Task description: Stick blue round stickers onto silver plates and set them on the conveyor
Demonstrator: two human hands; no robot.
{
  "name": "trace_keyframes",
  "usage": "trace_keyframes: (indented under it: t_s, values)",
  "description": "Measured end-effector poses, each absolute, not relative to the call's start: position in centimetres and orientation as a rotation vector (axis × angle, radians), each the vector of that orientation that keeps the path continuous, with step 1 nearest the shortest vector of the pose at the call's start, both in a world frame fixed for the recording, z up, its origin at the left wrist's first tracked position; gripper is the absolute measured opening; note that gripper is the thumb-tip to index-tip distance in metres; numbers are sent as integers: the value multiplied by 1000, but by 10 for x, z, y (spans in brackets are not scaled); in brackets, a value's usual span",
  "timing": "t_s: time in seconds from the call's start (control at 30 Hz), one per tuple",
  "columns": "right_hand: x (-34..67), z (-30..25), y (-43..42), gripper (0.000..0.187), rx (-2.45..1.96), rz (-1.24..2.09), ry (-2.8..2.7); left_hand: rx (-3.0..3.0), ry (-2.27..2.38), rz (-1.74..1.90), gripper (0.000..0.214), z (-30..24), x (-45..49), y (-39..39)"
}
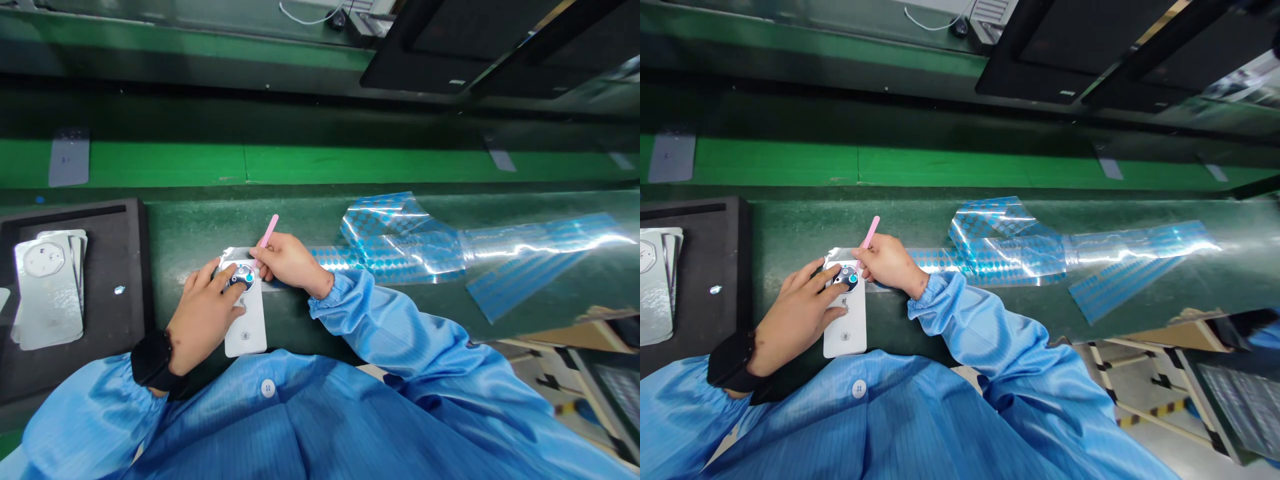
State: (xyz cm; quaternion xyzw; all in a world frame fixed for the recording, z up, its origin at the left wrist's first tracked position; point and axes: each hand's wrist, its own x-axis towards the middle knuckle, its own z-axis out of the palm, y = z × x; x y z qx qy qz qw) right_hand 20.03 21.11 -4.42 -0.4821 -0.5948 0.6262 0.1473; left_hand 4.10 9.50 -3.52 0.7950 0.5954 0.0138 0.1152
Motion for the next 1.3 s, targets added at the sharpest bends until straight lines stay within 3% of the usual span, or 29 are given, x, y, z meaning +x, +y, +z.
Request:
trace_keyframes:
  t_s: [0.9, 1.3]
  values:
    - [201, -51, 210, 13, -1328, 1615, -1905, 2280, 1748, -74, 43, -24, 42, 102]
    - [205, -53, 215, 14, -1266, 1942, -1289, 2333, 1787, -265, 38, -8, 52, 110]
